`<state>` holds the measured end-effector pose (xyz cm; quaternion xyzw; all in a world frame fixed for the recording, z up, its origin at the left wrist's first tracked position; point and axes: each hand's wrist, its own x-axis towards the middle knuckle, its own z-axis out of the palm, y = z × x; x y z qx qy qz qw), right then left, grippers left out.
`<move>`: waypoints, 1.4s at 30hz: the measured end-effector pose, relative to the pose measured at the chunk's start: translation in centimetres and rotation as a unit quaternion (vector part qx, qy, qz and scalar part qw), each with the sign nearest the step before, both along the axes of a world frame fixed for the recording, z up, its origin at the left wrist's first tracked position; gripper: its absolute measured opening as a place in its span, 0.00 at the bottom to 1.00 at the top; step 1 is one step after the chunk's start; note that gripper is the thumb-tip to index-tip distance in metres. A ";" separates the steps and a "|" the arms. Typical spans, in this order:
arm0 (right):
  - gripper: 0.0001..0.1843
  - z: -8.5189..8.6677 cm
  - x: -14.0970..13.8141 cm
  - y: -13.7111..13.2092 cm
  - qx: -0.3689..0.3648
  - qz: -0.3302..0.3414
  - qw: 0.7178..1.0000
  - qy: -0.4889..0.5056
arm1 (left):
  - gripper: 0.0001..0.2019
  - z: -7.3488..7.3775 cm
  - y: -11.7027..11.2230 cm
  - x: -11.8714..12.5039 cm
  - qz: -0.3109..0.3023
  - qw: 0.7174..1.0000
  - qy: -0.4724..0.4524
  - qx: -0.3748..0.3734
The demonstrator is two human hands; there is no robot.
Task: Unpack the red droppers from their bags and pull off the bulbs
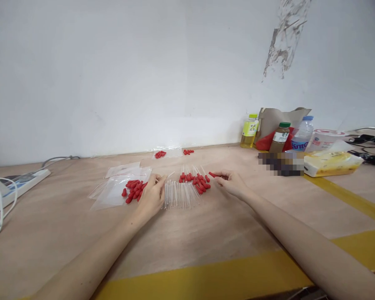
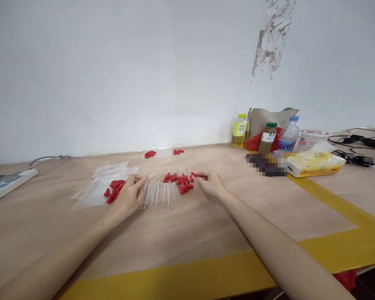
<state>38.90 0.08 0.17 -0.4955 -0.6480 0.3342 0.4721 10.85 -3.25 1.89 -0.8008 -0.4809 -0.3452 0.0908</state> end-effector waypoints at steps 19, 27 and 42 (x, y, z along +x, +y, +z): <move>0.11 -0.4 -3.1 -0.8 0.138 -0.029 0.978 -0.151 | 0.08 -1.7 -0.4 2.2 -0.134 0.990 0.044 0.015; 0.17 -0.8 -1.8 0.5 0.050 -0.129 0.983 -0.118 | 0.13 -1.4 -1.2 2.2 -0.129 0.989 0.073 -0.007; 0.15 0.1 -2.2 5.5 -0.068 -0.092 0.974 -0.194 | 0.21 -0.8 -0.4 -0.1 -0.147 0.971 0.180 -0.060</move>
